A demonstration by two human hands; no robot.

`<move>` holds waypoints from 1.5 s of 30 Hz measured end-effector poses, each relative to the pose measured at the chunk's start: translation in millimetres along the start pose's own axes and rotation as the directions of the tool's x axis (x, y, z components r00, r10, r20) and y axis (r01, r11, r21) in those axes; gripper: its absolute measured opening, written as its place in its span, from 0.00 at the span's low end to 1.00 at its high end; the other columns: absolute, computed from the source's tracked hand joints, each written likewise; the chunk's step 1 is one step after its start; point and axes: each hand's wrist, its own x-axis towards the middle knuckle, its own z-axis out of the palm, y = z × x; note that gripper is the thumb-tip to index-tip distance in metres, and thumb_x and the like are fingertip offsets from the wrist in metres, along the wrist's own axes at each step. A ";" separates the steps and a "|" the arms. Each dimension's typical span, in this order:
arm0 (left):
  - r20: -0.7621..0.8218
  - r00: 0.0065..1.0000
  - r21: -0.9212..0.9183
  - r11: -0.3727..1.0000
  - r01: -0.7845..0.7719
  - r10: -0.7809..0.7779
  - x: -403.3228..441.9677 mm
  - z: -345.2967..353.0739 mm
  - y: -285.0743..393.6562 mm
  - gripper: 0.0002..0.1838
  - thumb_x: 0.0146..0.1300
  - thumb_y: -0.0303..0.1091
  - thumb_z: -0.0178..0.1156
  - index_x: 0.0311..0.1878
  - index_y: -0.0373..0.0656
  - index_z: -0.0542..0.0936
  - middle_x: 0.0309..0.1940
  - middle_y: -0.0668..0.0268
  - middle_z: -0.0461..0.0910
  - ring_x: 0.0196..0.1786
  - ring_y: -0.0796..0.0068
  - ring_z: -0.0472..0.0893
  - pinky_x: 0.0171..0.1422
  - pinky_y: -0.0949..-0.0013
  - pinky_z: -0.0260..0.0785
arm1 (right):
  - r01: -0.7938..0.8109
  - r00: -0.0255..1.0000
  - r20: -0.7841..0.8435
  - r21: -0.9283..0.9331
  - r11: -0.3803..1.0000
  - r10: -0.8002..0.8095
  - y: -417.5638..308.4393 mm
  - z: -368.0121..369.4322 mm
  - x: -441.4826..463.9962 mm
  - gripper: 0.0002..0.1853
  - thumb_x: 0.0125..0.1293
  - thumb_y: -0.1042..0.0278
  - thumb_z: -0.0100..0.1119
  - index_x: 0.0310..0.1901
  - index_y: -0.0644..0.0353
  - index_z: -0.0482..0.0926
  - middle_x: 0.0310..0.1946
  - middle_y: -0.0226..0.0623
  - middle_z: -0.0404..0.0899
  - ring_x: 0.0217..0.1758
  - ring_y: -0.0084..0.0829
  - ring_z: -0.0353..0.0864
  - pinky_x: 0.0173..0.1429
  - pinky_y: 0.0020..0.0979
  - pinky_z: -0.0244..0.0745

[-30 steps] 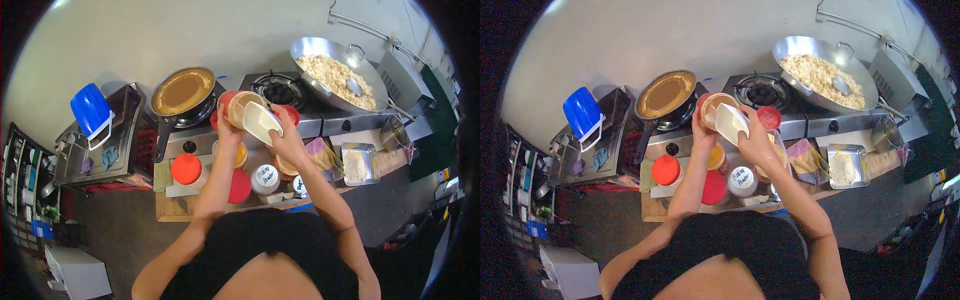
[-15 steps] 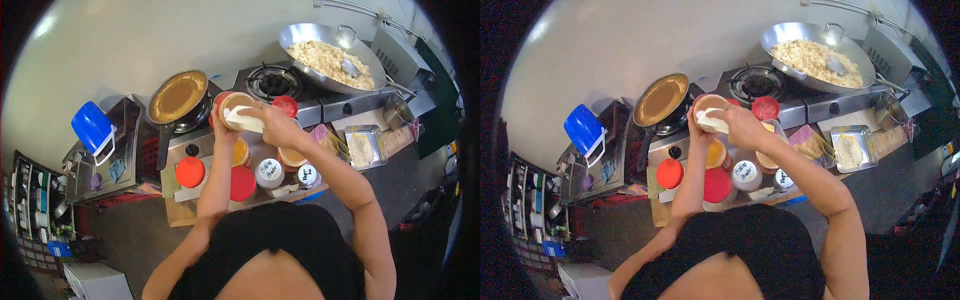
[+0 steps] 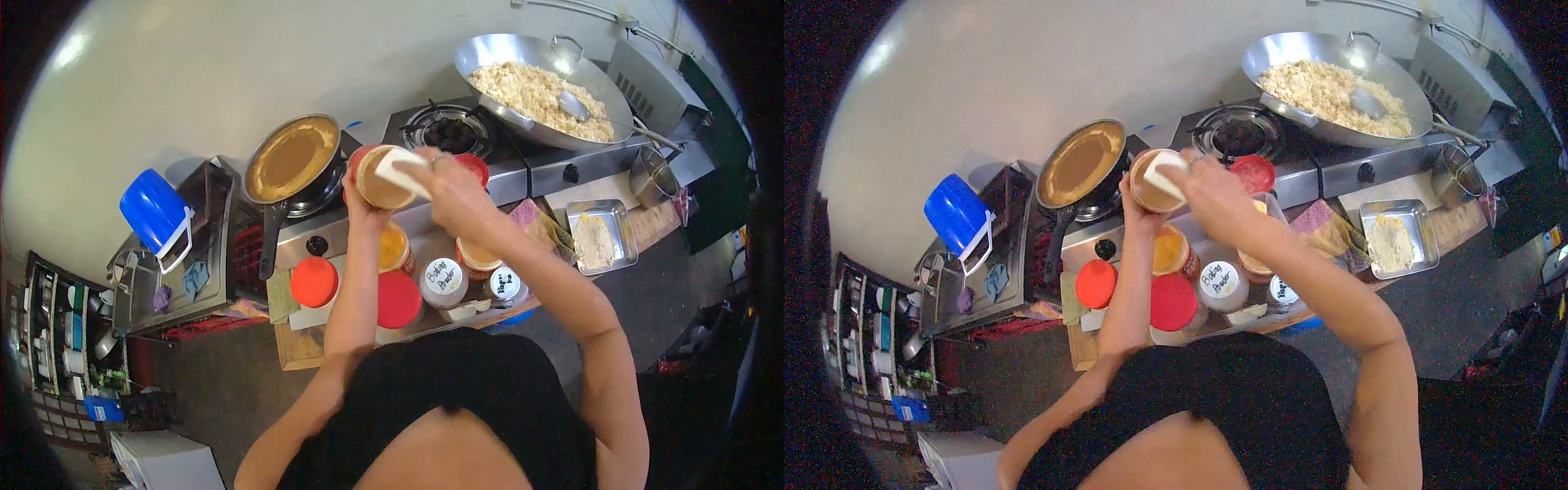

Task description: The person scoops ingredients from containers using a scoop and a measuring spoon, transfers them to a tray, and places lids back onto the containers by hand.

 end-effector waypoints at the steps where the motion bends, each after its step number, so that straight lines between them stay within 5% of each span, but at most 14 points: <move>1: 0.003 1.000 0.005 1.000 0.012 -0.012 3.1 -1.4 0.2 0.32 0.60 0.62 0.43 0.59 0.51 0.73 0.58 0.63 0.74 0.61 0.58 0.73 0.63 0.48 0.65 | 0.011 1.000 0.003 -0.002 1.000 -0.011 -5.4 3.7 -1.4 0.27 0.52 0.78 0.58 0.57 0.54 0.71 0.53 0.53 0.71 0.55 0.51 0.74 0.50 0.44 0.78; 8: -0.016 1.000 0.082 0.997 -0.011 0.012 -0.1 4.7 -3.8 0.33 0.62 0.61 0.39 0.58 0.47 0.74 0.56 0.59 0.76 0.57 0.56 0.75 0.61 0.52 0.68 | 0.018 0.968 0.252 0.026 0.999 -0.024 -9.8 -3.9 -0.2 0.25 0.48 0.78 0.61 0.52 0.50 0.78 0.48 0.51 0.75 0.48 0.48 0.79 0.50 0.43 0.78; 11: -0.002 1.000 0.073 0.997 0.028 -0.028 11.2 -17.9 -3.6 0.32 0.62 0.60 0.39 0.58 0.47 0.73 0.55 0.60 0.76 0.57 0.57 0.75 0.61 0.51 0.68 | -0.106 0.910 0.413 0.162 0.981 0.031 -11.6 -18.9 7.5 0.32 0.43 0.89 0.54 0.52 0.50 0.79 0.53 0.52 0.74 0.54 0.49 0.75 0.58 0.42 0.71; 17: -0.067 0.992 0.071 0.992 -0.102 0.106 15.9 -33.1 2.6 0.27 0.64 0.53 0.38 0.56 0.47 0.74 0.54 0.61 0.76 0.57 0.58 0.75 0.61 0.50 0.68 | -0.116 0.936 0.351 0.207 0.972 0.037 3.9 -32.3 8.7 0.31 0.42 0.91 0.49 0.52 0.59 0.78 0.48 0.49 0.79 0.52 0.46 0.78 0.58 0.38 0.71; 20: 0.008 1.000 -0.013 1.000 0.002 -0.002 6.6 -26.1 4.8 0.27 0.65 0.52 0.38 0.58 0.48 0.73 0.55 0.61 0.75 0.58 0.59 0.74 0.62 0.51 0.67 | -0.294 0.932 0.305 0.324 0.899 0.195 4.4 -29.3 8.7 0.30 0.44 0.91 0.46 0.53 0.63 0.78 0.46 0.51 0.80 0.51 0.44 0.80 0.57 0.35 0.71; 24: 0.024 0.999 -0.288 0.957 -0.021 0.029 12.5 -39.6 -2.6 0.33 0.55 0.62 0.53 0.59 0.52 0.74 0.58 0.65 0.74 0.61 0.60 0.72 0.64 0.50 0.64 | -0.406 0.909 0.282 0.440 0.801 0.305 -3.9 -30.9 7.1 0.29 0.47 0.90 0.45 0.53 0.63 0.77 0.45 0.54 0.80 0.50 0.45 0.81 0.55 0.34 0.72; 26: 0.070 0.996 -0.252 0.967 -0.039 0.059 8.0 -39.5 -7.8 0.35 0.50 0.62 0.59 0.58 0.53 0.74 0.58 0.66 0.74 0.61 0.61 0.72 0.65 0.52 0.64 | -0.413 0.909 0.264 0.479 0.775 0.321 -9.3 -33.2 8.9 0.28 0.48 0.89 0.45 0.53 0.63 0.78 0.44 0.55 0.80 0.48 0.46 0.81 0.54 0.36 0.72; 29: 0.142 0.985 -0.208 0.976 -0.063 0.094 -0.5 -24.3 -10.0 0.32 0.52 0.60 0.58 0.58 0.52 0.75 0.55 0.66 0.76 0.59 0.63 0.73 0.65 0.53 0.64 | -0.246 0.962 -0.030 0.341 0.907 0.272 -19.7 -22.0 13.2 0.26 0.48 0.88 0.48 0.51 0.63 0.79 0.41 0.56 0.80 0.44 0.49 0.80 0.52 0.39 0.72; 34: 0.126 0.950 -0.098 0.956 -0.275 0.286 15.2 -28.6 -9.1 0.35 0.52 0.63 0.56 0.59 0.50 0.73 0.58 0.63 0.74 0.61 0.61 0.73 0.66 0.53 0.65 | -0.214 0.976 0.037 0.339 0.916 0.214 -16.3 4.9 18.5 0.23 0.48 0.83 0.55 0.50 0.60 0.80 0.40 0.53 0.80 0.45 0.52 0.79 0.51 0.42 0.72; 38: -0.023 0.996 -0.178 0.980 -0.089 0.086 -4.2 -18.9 0.8 0.33 0.54 0.63 0.55 0.57 0.51 0.75 0.54 0.63 0.77 0.59 0.60 0.75 0.65 0.52 0.67 | -0.103 0.975 0.220 0.290 0.951 0.038 -14.2 -19.1 19.7 0.23 0.48 0.82 0.57 0.49 0.58 0.81 0.40 0.51 0.80 0.46 0.50 0.78 0.52 0.41 0.72; 42: 0.074 0.996 -0.031 0.998 -0.054 0.056 -2.1 -25.1 2.8 0.33 0.53 0.65 0.55 0.58 0.55 0.75 0.57 0.65 0.75 0.60 0.59 0.73 0.65 0.47 0.63 | -0.010 0.921 0.389 0.109 0.994 -0.033 3.8 -31.4 34.2 0.20 0.49 0.79 0.59 0.47 0.58 0.81 0.39 0.50 0.80 0.46 0.49 0.78 0.53 0.41 0.72; 45: 0.063 0.996 -0.116 0.992 -0.052 0.059 -6.4 -9.8 -0.9 0.35 0.54 0.65 0.54 0.59 0.52 0.74 0.58 0.62 0.74 0.61 0.58 0.72 0.65 0.46 0.63 | -0.048 0.986 0.168 0.178 0.983 0.018 -3.0 -28.5 36.8 0.20 0.48 0.80 0.59 0.46 0.59 0.81 0.38 0.50 0.80 0.45 0.48 0.79 0.50 0.42 0.73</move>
